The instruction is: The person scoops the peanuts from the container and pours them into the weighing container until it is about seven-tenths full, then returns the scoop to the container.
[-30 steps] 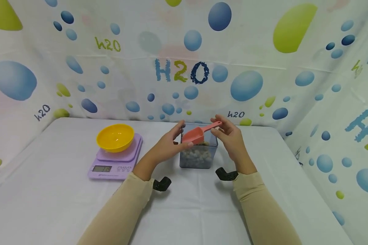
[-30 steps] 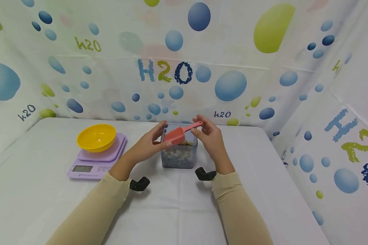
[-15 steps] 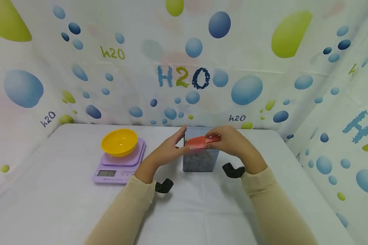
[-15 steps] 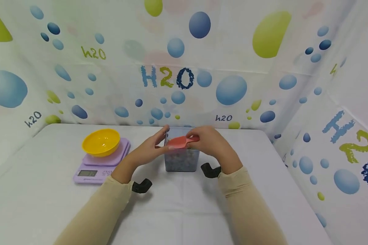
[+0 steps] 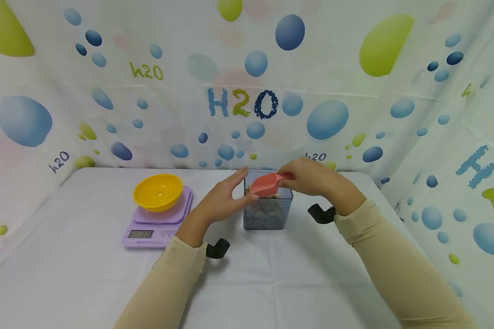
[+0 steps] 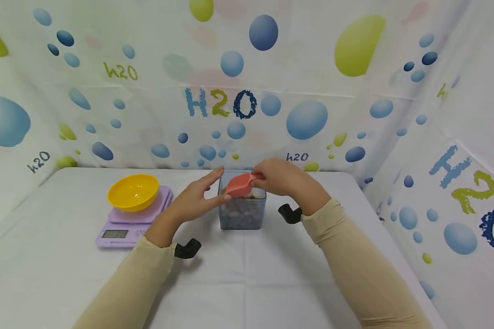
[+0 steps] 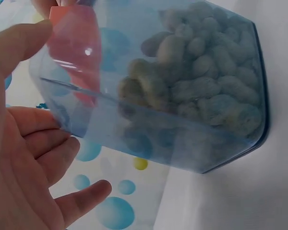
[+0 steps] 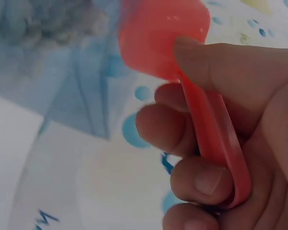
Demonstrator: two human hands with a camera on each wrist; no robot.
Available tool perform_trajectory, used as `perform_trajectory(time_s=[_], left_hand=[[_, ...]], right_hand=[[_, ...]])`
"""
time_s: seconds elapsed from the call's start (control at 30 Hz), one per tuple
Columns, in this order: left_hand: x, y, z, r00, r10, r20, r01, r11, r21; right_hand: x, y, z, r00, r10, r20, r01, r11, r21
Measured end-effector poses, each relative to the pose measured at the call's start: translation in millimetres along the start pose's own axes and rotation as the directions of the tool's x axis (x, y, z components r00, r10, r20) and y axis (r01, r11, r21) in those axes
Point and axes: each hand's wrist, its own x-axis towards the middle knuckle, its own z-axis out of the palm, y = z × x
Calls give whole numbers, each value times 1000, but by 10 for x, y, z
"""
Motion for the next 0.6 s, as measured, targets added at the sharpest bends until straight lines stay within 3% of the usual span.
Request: perform_trajectory(time_s=[0.2, 0.3, 0.47, 0.53, 0.6], left_hand=[[-8, -7, -73, 999, 37, 13, -37, 999, 39], [-16, -10, -95, 999, 43, 11, -44, 998, 41], [-19, -1, -117, 999, 38, 17, -39, 998, 47], [-13, 13, -116, 999, 44, 22, -45, 998, 48], [-5, 32, -110, 998, 51, 20, -52, 998, 48]], right_hand=[[-32, -88, -138, 998, 47, -40, -54, 979, -196], [-11, -187, -93, 996, 54, -66, -74, 932, -354], [60, -286, 69, 997, -21, -80, -29, 816, -578], [81, -273, 121, 997, -29, -69, -18, 801, -598], [86, -243, 151, 998, -16, -64, -25, 808, -589]])
